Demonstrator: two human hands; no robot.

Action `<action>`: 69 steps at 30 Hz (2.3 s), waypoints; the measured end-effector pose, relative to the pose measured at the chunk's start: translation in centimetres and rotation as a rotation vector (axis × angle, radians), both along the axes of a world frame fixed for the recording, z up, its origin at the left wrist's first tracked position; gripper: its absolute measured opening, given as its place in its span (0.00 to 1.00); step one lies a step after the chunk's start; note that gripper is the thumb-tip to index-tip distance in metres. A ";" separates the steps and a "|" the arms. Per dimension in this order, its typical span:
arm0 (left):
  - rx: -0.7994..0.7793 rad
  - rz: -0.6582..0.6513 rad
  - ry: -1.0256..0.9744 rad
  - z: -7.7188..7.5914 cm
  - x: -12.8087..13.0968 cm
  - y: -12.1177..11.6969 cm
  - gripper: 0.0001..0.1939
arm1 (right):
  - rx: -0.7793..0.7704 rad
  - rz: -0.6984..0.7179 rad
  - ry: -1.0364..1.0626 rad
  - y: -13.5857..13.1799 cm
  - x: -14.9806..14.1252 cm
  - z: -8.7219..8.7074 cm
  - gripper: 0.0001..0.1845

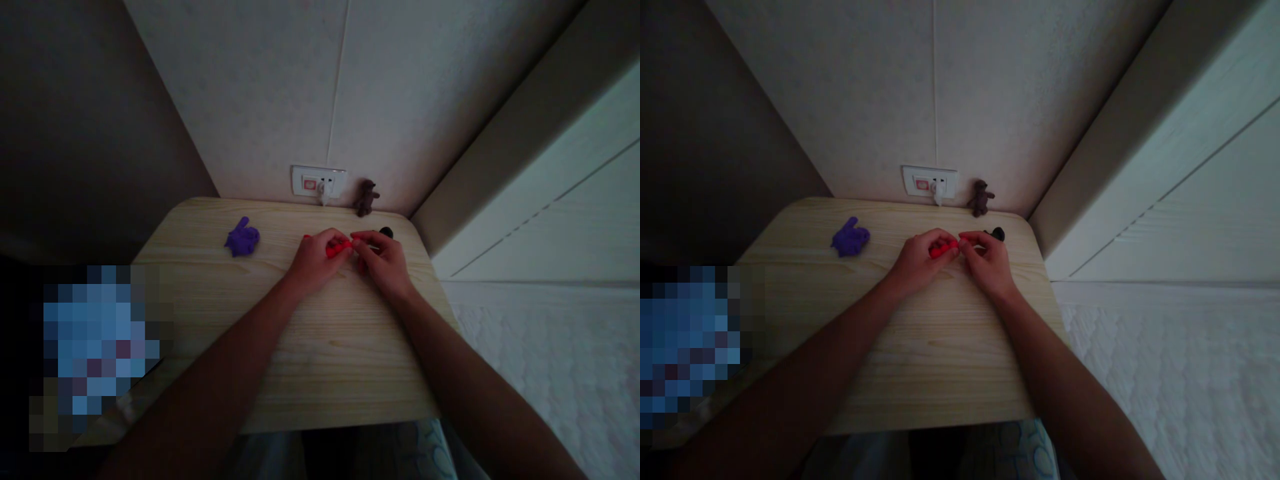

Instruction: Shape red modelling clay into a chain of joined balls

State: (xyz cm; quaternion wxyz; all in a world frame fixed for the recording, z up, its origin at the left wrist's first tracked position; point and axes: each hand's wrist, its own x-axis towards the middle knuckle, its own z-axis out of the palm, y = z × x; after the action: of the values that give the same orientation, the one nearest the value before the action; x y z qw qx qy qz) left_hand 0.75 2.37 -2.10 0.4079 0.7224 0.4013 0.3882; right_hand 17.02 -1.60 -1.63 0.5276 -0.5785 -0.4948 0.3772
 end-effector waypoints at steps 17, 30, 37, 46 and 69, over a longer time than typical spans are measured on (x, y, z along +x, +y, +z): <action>-0.007 0.009 0.026 -0.1 0.0 0.1 0.07 | 0.025 -0.039 0.139 0.5 0.1 -0.8 0.20; -0.015 0.016 0.039 0.0 0.0 0.0 0.06 | 0.005 -0.052 0.131 0.3 0.0 -0.4 0.25; -0.004 0.006 0.038 -0.1 -0.1 0.1 0.08 | 0.010 -0.047 -0.090 -0.5 0.2 0.4 0.31; -0.006 -0.001 0.028 -0.1 -0.1 0.1 0.08 | 0.093 -0.117 0.040 0.6 0.6 -1.1 0.28; -0.008 -0.004 0.033 -0.3 0.0 0.2 0.08 | 0.100 -0.178 0.055 0.6 0.6 -0.8 0.26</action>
State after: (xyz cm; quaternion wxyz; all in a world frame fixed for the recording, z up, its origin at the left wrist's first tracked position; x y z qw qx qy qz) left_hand 0.76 2.53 -2.43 0.4047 0.7280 0.4082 0.3738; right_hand 17.64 -0.98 -2.40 0.6006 -0.5824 -0.4453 0.3192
